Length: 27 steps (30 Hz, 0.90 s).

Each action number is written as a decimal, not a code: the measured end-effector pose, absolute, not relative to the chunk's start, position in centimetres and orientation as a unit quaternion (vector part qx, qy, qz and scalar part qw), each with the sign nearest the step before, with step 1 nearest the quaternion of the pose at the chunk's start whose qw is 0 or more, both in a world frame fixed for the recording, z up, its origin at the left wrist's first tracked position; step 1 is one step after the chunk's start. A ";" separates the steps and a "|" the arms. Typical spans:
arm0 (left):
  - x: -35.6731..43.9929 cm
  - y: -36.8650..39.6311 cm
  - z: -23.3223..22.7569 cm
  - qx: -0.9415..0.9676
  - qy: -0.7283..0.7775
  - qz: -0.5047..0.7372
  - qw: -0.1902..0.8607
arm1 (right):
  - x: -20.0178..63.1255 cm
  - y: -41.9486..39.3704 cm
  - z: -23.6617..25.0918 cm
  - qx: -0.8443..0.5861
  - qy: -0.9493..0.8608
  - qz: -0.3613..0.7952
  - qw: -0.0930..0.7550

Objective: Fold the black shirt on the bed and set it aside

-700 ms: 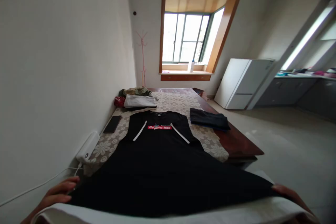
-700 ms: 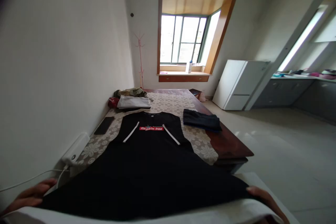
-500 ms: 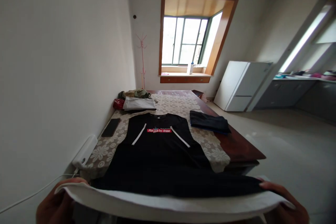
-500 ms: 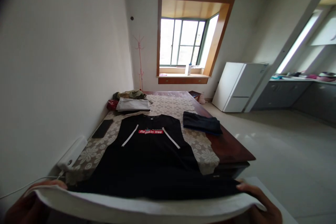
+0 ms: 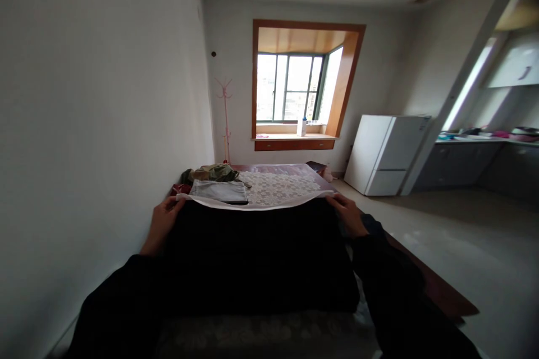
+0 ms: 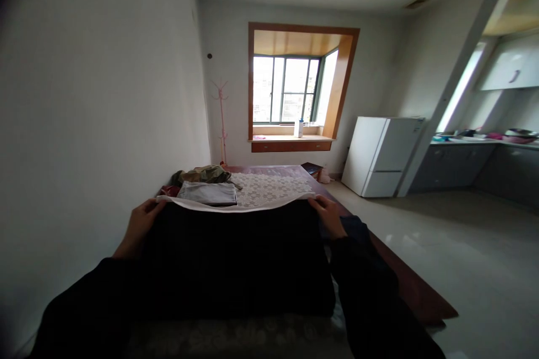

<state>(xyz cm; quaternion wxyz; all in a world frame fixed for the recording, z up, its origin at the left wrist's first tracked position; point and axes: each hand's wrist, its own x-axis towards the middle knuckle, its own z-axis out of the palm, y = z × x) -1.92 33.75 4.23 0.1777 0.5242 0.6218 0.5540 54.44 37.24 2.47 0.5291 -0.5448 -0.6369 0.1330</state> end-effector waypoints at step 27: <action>-2.8 31.5 -6.3 0.616 0.719 0.264 0.184 | 55.3 35.1 -8.8 -0.657 -0.665 0.130 0.331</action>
